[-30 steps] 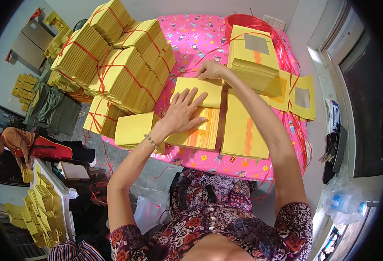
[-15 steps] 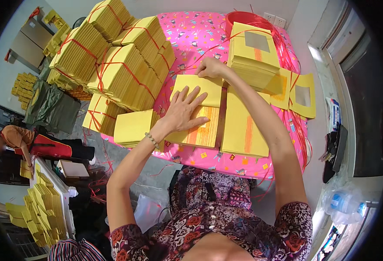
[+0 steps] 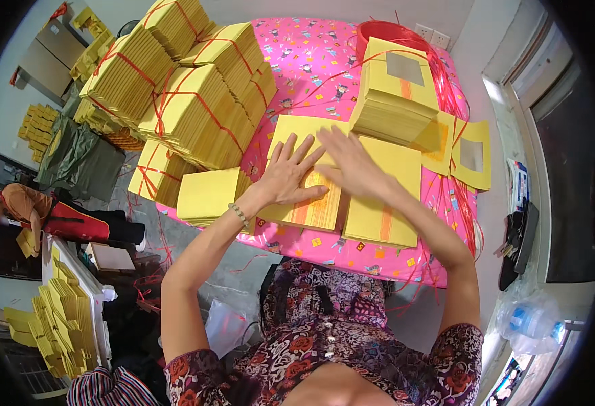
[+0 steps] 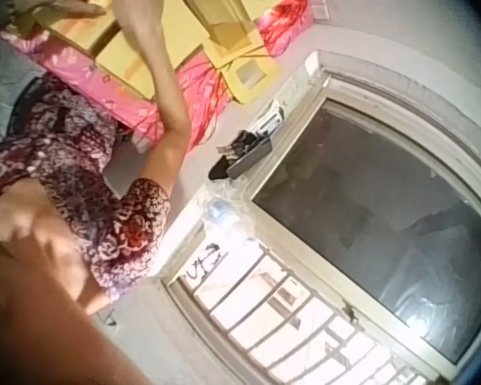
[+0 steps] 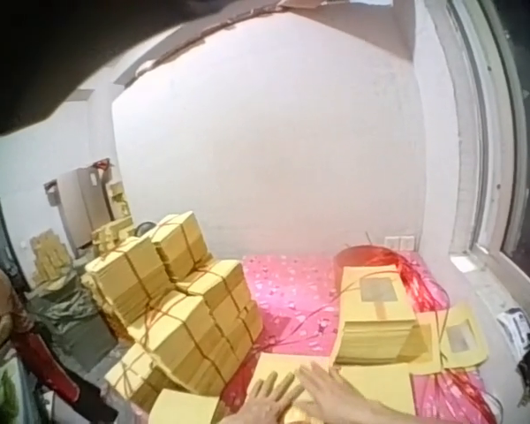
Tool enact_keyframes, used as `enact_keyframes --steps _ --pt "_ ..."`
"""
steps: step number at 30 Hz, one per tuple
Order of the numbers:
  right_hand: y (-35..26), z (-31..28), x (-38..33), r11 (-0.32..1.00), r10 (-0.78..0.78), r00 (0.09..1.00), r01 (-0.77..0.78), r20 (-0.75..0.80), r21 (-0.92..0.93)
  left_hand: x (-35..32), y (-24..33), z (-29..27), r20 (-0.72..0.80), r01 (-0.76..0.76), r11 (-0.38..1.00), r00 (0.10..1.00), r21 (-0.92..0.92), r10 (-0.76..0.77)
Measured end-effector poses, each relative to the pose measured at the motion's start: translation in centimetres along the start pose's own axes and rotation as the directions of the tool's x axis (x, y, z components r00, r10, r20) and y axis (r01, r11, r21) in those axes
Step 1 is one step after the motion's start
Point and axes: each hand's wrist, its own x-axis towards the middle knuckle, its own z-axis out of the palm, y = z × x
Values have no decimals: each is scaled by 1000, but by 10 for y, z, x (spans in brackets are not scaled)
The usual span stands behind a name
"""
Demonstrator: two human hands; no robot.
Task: Folding and stacking individual sheets of yellow joss paper on a table.
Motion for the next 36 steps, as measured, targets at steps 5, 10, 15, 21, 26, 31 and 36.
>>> enact_keyframes --steps 5,10,15,21,26,31,36 --pt "-7 18 -46 991 -50 989 66 140 -114 1 -5 8 -4 -9 1000 1000 11 9" --pt "-4 23 -50 994 -39 988 54 152 -94 2 -5 3 -9 -13 999 1000 -38 13" --pt "1 28 -51 996 -48 988 60 147 -73 5 -14 -3 72 0 994 997 -107 8" --pt "-1 29 -50 997 -27 987 38 156 -67 0 -23 -5 138 83 996 987 -22 -79" --pt "0 28 -50 998 -25 990 32 135 -51 3 -25 -5 165 105 993 982 -45 -97" --pt "7 22 -42 987 -77 995 86 67 -137 6 -33 -9 231 133 979 968 -153 -96" --pt "19 10 -14 981 49 994 -29 96 -194 14 -53 -10 207 141 881 977 -452 -49"
